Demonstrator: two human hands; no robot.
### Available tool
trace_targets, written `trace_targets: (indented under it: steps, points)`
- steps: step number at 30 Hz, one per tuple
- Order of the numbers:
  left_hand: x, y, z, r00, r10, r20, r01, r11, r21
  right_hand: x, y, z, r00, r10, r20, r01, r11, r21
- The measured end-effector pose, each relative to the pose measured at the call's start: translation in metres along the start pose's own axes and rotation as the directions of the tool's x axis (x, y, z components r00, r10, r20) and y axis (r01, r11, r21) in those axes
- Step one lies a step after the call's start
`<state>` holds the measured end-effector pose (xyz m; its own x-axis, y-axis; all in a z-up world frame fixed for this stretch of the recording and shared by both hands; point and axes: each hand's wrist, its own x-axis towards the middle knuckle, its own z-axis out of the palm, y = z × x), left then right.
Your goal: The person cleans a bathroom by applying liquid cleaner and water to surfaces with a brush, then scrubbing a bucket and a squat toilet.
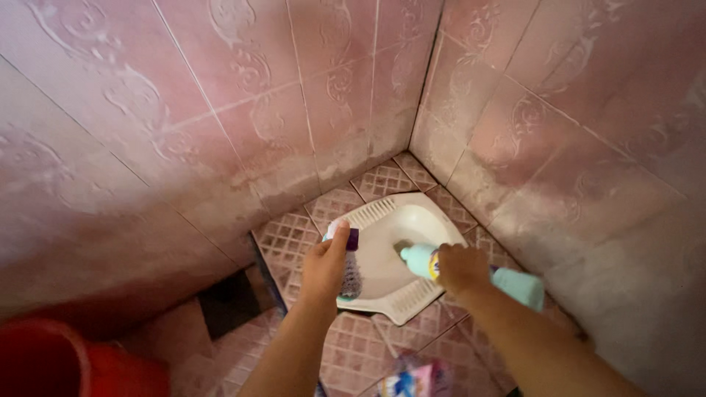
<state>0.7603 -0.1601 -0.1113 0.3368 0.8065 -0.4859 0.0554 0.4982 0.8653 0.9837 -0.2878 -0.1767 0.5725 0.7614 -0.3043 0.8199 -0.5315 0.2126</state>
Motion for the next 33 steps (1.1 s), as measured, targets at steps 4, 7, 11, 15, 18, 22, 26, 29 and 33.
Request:
trace_targets:
  steps: [4,7,11,15,18,22,26,29,33]
  points:
    - [0.003,-0.021,0.019,0.997,-0.016,-0.076,0.024,0.995,0.099,0.001,0.008,0.013,0.999,-0.035,0.013,0.034,0.997,0.073]
    - [0.001,-0.031,0.021,0.994,0.017,-0.103,-0.003,0.990,0.138,-0.003,0.011,0.010,0.998,0.004,0.069,-0.013,0.991,0.132]
    - [-0.004,-0.041,0.012,0.990,-0.009,-0.142,0.033,0.986,0.166,-0.007,0.016,0.004,0.994,-0.075,0.079,0.070,0.996,0.061]
    - [-0.014,-0.051,0.005,0.988,-0.051,-0.149,0.080,0.977,0.198,-0.007,0.028,0.010,0.992,-0.103,0.071,0.100,0.994,0.044]
    - [-0.019,-0.052,0.008,0.984,-0.079,-0.160,0.111,0.972,0.206,-0.009,0.035,0.013,0.994,-0.108,-0.015,0.109,0.991,0.079]
    - [-0.021,-0.047,0.009,0.988,-0.079,-0.136,0.111,0.962,0.248,-0.006,0.046,0.002,0.956,0.188,0.227,-0.240,0.943,0.232]
    - [-0.018,-0.046,0.019,0.989,-0.049,-0.137,0.077,0.975,0.207,-0.007,0.073,-0.002,0.972,0.199,0.126,-0.223,0.951,0.216]
    - [-0.015,-0.047,0.031,0.994,-0.007,-0.106,0.029,0.979,0.201,-0.007,0.085,-0.002,0.980,0.180,0.084,-0.191,0.970,0.153]
    - [-0.018,-0.046,0.049,0.999,-0.029,-0.013,0.031,0.990,0.135,-0.013,0.106,0.003,0.983,0.155,0.102,-0.166,0.981,0.101]
